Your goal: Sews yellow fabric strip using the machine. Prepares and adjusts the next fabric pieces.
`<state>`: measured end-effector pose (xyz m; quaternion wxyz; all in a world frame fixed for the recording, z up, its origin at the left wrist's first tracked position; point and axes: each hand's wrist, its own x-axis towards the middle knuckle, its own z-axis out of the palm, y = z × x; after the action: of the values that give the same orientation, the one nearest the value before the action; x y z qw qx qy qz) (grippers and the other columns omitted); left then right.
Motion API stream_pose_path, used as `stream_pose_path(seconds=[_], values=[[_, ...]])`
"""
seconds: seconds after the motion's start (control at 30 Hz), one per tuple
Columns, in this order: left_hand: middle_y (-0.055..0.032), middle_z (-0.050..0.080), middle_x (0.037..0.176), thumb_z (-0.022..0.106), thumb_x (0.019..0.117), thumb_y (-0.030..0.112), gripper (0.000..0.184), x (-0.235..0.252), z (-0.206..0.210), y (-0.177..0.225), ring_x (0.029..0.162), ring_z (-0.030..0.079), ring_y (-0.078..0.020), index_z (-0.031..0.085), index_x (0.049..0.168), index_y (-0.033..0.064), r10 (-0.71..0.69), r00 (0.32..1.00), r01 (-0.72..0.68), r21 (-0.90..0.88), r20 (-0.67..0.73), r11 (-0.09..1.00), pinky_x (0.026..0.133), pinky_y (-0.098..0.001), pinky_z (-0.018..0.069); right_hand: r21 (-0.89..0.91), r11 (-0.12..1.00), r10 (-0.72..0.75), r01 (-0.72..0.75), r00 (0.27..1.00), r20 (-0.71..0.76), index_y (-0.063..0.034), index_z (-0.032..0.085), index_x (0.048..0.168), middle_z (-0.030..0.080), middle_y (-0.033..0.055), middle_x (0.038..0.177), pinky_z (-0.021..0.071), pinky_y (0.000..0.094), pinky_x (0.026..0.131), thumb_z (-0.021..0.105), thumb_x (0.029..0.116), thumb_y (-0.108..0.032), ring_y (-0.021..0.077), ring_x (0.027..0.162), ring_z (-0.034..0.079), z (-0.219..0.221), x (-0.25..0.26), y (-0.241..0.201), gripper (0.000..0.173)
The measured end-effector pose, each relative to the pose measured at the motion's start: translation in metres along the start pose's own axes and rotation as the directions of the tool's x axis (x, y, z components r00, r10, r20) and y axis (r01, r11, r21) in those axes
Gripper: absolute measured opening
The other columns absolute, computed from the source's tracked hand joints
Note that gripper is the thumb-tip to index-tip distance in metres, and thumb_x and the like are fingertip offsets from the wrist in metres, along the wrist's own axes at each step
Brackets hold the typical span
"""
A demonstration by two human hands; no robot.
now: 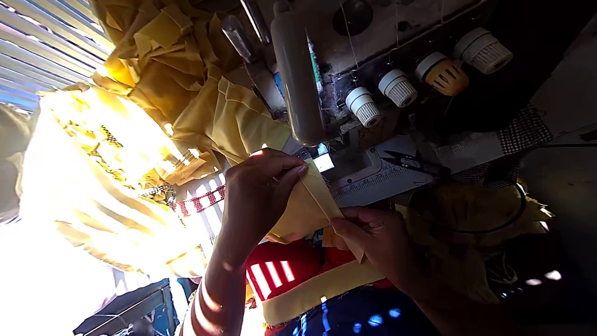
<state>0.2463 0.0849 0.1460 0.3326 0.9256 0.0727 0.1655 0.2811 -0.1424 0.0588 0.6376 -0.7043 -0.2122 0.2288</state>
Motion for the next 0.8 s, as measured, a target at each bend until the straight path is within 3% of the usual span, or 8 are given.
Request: stream_pose_path(seconds=[0.2,0.43,0.53,0.63,0.73,0.8], values=[[0.0032,0.073,0.093,0.074,0.093,0.017,0.007,0.007,0.001,-0.002,0.077,0.066,0.0019,0.08,0.095,0.0124,0.027,0.999,-0.026,0.052,-0.02,0.998,0.068,-0.015,0.0546,-0.008,1.0,-0.013,0.012,0.999,-0.035,-0.0061,0.078,0.095,0.075,-0.0034,0.078,0.0561,0.0123,0.06,0.076,0.0924,-0.023,-0.003,0.067,0.067,0.002,0.001,0.0,0.017],[0.0027,0.072,0.093,0.075,0.0924,0.017,0.007,0.006,0.004,0.001,0.076,0.066,0.001,0.079,0.095,0.0121,-0.003,0.999,0.006,0.047,-0.053,0.999,0.066,-0.0147,0.055,0.004,1.0,-0.028,0.028,0.999,-0.039,-0.0051,0.078,0.094,0.074,-0.003,0.077,0.0552,0.0116,0.059,0.076,0.093,-0.023,-0.0034,0.065,0.066,0.006,0.001,0.004,0.018],[0.0021,0.069,0.093,0.079,0.0899,0.017,0.01,0.004,0.008,0.004,0.076,0.065,-0.0008,0.074,0.095,0.0104,-0.045,0.993,0.05,0.038,-0.113,0.998,0.064,-0.0157,0.0556,-0.052,0.991,-0.126,0.123,0.99,-0.065,-0.0053,0.079,0.093,0.073,-0.001,0.083,0.0549,0.0112,0.063,0.077,0.0921,-0.023,-0.0024,0.071,0.066,0.006,0.0,0.01,0.017],[-0.0046,0.066,0.098,0.077,0.0921,0.02,0.011,-0.012,0.02,0.016,0.083,0.064,-0.0081,0.078,0.094,0.0096,0.002,0.981,0.044,0.23,-0.196,0.972,0.071,-0.0218,0.0537,-0.123,0.965,-0.242,0.233,0.968,-0.064,-0.009,0.08,0.09,0.064,0.0026,0.096,0.0525,0.0101,0.072,0.079,0.0915,-0.025,0.0,0.086,0.061,0.002,-0.002,0.015,0.016],[-0.0111,0.071,0.113,0.073,0.0962,0.025,0.022,-0.038,0.043,0.022,0.107,0.066,-0.0218,0.079,0.11,0.008,0.071,0.972,0.011,0.343,-0.226,0.939,0.089,-0.0339,0.0553,0.008,0.97,-0.242,0.242,0.969,0.046,-0.0073,0.073,0.09,0.072,0.0072,0.115,0.0583,0.0251,0.093,0.072,0.0968,-0.02,0.013,0.111,0.067,-0.009,-0.007,0.009,0.014],[-0.0121,0.07,0.123,0.071,0.0978,0.028,0.029,-0.044,0.053,0.02,0.116,0.063,-0.0243,0.077,0.118,0.0084,0.067,0.969,0.018,0.341,-0.236,0.94,0.097,-0.036,0.0511,0.109,0.973,-0.213,0.204,0.973,0.085,-0.0057,0.072,0.094,0.075,0.005,0.107,0.0607,0.0243,0.089,0.07,0.0982,-0.017,0.0102,0.103,0.071,-0.012,-0.006,0.004,0.012]])
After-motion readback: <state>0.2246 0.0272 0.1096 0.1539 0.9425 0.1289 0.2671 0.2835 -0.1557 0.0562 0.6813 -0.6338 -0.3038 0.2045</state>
